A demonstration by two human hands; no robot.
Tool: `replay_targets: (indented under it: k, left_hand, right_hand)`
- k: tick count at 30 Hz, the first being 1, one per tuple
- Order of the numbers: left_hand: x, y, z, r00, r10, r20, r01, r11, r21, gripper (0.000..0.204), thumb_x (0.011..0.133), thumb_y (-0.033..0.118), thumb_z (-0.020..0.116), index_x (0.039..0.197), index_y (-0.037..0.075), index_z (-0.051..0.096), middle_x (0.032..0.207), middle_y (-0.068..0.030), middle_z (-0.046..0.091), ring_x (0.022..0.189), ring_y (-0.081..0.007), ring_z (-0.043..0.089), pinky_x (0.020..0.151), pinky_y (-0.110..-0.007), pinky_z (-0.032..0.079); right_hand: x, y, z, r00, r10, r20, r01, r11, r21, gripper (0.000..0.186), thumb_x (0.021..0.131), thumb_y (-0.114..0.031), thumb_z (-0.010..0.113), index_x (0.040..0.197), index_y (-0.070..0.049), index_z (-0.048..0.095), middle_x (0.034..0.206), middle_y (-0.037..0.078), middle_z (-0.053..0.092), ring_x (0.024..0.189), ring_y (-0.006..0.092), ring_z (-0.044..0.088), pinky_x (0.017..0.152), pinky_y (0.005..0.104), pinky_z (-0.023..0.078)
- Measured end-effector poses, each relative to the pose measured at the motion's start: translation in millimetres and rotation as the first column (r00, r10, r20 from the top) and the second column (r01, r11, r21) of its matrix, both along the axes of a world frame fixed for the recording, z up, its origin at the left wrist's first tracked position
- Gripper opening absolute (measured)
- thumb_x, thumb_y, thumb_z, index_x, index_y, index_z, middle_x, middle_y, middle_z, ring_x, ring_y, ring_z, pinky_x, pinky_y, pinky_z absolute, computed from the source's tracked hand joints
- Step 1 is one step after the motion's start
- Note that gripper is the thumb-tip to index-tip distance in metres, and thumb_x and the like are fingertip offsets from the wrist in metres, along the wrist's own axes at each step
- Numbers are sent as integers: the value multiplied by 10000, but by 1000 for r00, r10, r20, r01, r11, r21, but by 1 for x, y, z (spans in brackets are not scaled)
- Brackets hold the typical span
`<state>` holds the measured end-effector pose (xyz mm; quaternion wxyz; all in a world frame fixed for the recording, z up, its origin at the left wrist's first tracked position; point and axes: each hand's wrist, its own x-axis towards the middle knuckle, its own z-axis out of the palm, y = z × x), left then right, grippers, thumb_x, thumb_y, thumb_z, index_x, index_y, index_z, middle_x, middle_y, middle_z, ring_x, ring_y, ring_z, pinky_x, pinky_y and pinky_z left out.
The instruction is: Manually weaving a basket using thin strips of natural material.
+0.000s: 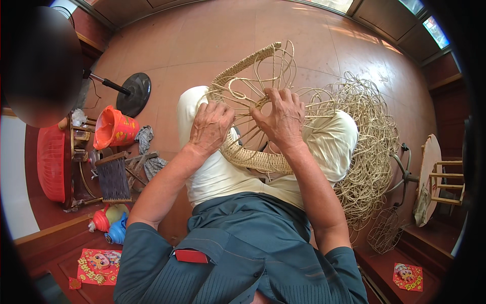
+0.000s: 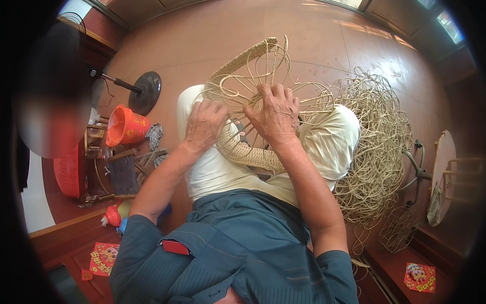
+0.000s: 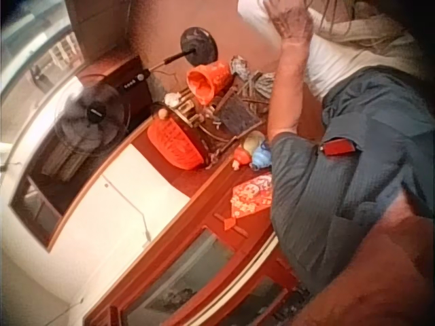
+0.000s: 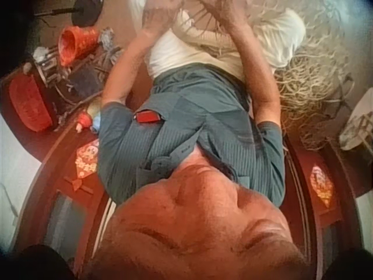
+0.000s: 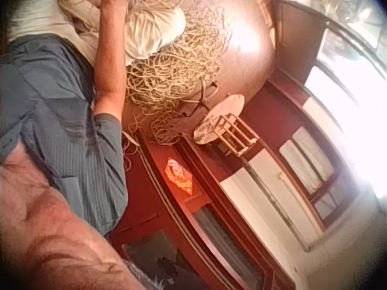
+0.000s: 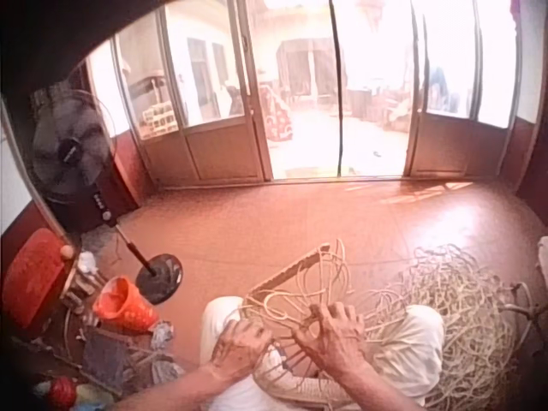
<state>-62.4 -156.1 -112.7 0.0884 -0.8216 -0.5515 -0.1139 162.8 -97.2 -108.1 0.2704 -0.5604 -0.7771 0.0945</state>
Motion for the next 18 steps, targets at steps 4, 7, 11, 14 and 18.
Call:
replay_targets:
  k: [4, 7, 11, 14, 18]
  left_hand:
    - [-2, 0, 1, 994, -82, -75, 97, 970, 222, 123, 966, 185, 688, 1043, 92, 713, 1104, -89, 689, 1140, -258, 668, 1052, -423, 513]
    - [1, 1, 1, 995, -82, 49, 74, 986, 148, 157, 944, 142, 740, 1072, 63, 692, 1092, -100, 673, 1113, -313, 655, 1085, -470, 496]
    - [0, 4, 11, 988, -78, 133, 74, 997, 35, 147, 939, 99, 730, 1073, 66, 677, 1072, -109, 666, 1111, -333, 654, 1126, -503, 471]
    - [-5, 5, 7, 995, -68, 78, 69, 998, -13, 155, 919, 110, 697, 1071, 80, 699, 1072, -100, 700, 1173, -295, 669, 1222, -497, 415]
    - [-4, 0, 1, 998, -51, 39, 51, 999, -1, 193, 923, 105, 689, 1114, 80, 704, 1073, -100, 710, 1193, -286, 677, 1248, -499, 408]
  right_hand:
    - [2, 0, 1, 1000, 8, -3, -7, 1000, 8, 584, 852, -454, 825, 1353, -166, 739, 1167, 100, 689, 1153, 315, 645, 978, 496, 467]
    - [2, 0, 1, 1000, -1, 26, 1, 1000, 9, 579, 853, -501, 852, 1327, -186, 742, 1176, 65, 670, 1151, 278, 636, 970, 465, 464]
    - [3, 0, -2, 1000, -7, 17, 7, 1000, 2, 580, 857, -508, 853, 1327, -186, 742, 1180, 65, 670, 1160, 278, 636, 976, 467, 461]
    - [3, -1, 0, 1000, 12, -11, -12, 1000, 8, 605, 862, -459, 822, 1382, -164, 730, 1176, 97, 690, 1159, 316, 645, 982, 497, 464]
    - [3, -1, -1, 1000, 20, -12, -20, 1000, 5, 598, 869, -465, 819, 1376, -159, 735, 1190, 103, 694, 1176, 314, 643, 993, 496, 458]
